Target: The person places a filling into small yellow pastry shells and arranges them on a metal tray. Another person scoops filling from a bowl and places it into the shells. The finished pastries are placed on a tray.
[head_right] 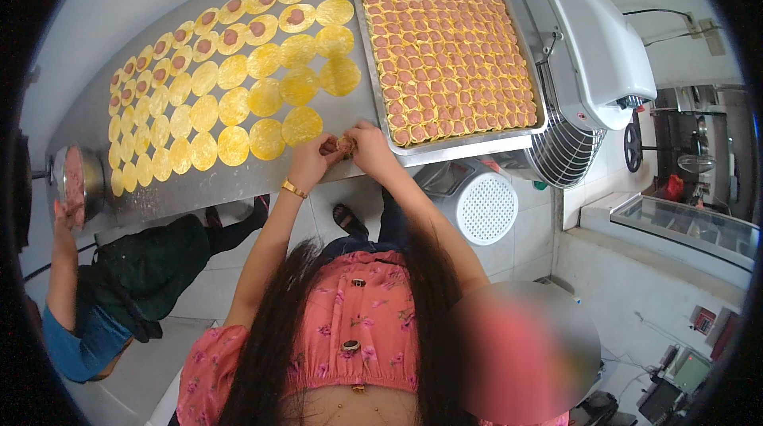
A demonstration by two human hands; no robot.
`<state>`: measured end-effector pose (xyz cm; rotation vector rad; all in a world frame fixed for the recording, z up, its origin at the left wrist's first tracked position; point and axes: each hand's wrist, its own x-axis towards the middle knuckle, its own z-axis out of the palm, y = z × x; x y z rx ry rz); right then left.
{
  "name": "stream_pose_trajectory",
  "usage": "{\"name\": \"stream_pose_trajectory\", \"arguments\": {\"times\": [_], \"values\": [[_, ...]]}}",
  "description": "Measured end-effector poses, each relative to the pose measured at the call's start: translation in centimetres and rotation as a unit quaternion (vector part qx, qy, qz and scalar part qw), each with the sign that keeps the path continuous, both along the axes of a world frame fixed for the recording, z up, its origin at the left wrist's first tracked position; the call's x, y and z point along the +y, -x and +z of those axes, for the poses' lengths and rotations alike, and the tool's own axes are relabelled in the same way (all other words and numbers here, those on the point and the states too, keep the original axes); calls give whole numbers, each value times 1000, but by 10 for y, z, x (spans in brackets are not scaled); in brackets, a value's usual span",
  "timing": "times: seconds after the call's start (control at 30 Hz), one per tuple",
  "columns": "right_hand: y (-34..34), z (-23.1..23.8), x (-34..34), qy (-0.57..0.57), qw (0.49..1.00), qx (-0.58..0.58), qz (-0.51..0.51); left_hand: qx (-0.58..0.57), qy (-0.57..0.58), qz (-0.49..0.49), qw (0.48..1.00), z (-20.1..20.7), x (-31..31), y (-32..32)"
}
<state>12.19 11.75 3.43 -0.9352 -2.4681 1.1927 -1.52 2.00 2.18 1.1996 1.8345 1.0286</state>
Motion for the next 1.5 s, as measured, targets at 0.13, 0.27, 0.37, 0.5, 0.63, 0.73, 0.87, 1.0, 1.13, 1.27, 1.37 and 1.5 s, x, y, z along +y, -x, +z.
{"name": "stream_pose_trajectory", "arguments": {"times": [0.13,0.27,0.37,0.5,0.63,0.73,0.87,1.0,1.13,1.27,1.37,1.5], "values": [[5,5,8,-29,999,12,13,-2,8,16,1000,1,2,2],[2,3,-7,-63,997,18,-49,6,-59,14,998,4,-5,0],[0,-2,-9,-32,998,8,-48,27,-57,2,998,5,-6,-2],[-2,-5,-8,-59,996,69,-17,9,-54,10,998,2,-6,-5],[-4,-4,-14,-94,992,70,-52,42,-48,10,998,-2,-7,-5],[-3,-2,-15,-47,995,68,-52,50,-53,17,997,-3,-8,-6],[-2,1,-12,-28,995,86,-37,12,-59,34,998,-2,-8,-6],[1,4,-11,-20,999,32,-24,49,-88,17,995,1,-8,-6],[0,7,-11,-36,997,68,5,83,-49,9,995,1,-11,-5],[-2,8,-13,-34,999,13,-30,106,-77,21,991,0,-13,-5],[1,7,-15,-40,999,8,-17,97,-73,11,993,0,-12,-4],[3,8,-17,-30,996,80,-28,63,-57,18,996,3,-14,-6]]}}
